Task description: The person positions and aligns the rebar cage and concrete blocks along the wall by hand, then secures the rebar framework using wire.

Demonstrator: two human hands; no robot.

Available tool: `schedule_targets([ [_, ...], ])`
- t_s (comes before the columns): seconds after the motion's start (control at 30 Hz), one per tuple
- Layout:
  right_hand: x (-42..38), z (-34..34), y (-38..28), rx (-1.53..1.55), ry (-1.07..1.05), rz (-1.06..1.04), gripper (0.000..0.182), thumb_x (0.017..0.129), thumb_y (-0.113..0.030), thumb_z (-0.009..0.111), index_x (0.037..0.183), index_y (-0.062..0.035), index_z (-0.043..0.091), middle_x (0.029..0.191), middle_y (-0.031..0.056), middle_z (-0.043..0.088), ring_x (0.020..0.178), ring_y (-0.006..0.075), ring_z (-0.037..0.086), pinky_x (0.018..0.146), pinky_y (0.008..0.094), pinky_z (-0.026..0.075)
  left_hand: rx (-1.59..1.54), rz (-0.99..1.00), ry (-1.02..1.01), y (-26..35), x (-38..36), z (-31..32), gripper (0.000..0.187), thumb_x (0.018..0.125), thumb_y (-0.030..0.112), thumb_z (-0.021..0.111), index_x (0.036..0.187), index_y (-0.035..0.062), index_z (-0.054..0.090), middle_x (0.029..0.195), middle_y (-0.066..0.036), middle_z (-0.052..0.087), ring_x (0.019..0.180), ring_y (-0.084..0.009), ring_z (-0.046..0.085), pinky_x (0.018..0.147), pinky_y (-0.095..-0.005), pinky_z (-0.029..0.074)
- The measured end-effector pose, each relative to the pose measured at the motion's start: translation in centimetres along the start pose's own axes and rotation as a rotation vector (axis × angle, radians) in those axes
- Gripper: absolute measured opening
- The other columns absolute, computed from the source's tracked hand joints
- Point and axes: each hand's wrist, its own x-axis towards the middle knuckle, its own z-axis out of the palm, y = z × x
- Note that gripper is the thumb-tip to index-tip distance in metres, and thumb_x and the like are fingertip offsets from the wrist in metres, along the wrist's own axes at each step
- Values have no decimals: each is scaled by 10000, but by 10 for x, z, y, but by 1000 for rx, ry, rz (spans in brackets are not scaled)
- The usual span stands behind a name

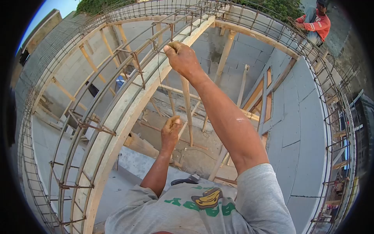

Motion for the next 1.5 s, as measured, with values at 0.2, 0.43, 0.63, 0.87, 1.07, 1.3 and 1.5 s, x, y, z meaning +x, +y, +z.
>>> schedule_targets([
  [0.2,42,26,1,225,-206,8,275,909,-264,626,948,-9,724,829,116,717,821,213,678,774,340,519,-117,24,41,-1,17,-34,349,987,329,603,1140,20,648,933,-77,677,838,-163,642,770,-305,510],
  [0.43,48,16,-5,16,15,-157,287,829,-314,686,878,-35,735,708,137,666,691,286,653,697,395,515,-214,-110,-42,-24,1,-31,311,1003,299,582,1073,5,654,861,-40,645,763,-124,603,733,-291,500],
  [0.63,58,0,-30,-397,-148,-210,254,796,-300,691,867,-62,743,879,179,713,887,344,683,806,432,541,-206,-111,-94,-26,10,-28,298,1009,280,569,1058,0,658,868,-46,658,760,-138,616,733,-288,503],
  [0.87,54,-5,-47,-935,-163,-497,181,794,-214,630,779,-52,709,784,159,714,753,312,716,643,422,564,-142,-128,-111,-39,-3,-31,304,1008,267,558,1052,-16,661,845,-59,666,744,-142,620,722,-303,499],
  [1.07,70,14,-36,-1018,-83,-639,170,814,-217,627,789,-82,728,795,116,722,779,283,721,639,398,563,-99,-146,-153,-50,-10,-33,308,1007,279,571,1072,-8,661,878,-66,662,768,-149,613,755,-294,518],
  [1.3,70,17,-62,-870,-335,-485,195,736,-212,642,810,-61,740,827,156,717,766,339,702,707,434,563,-122,-96,-167,-45,-6,-20,322,1004,289,572,1064,-15,660,872,-70,665,755,-146,607,730,-303,517],
  [1.5,92,-3,-94,-372,-112,-288,270,807,-279,640,862,-35,742,830,239,685,830,391,673,778,433,542,-87,-113,-215,-39,-8,-8,349,1003,298,571,1084,-29,661,867,-78,671,757,-147,612,727,-304,518],
])
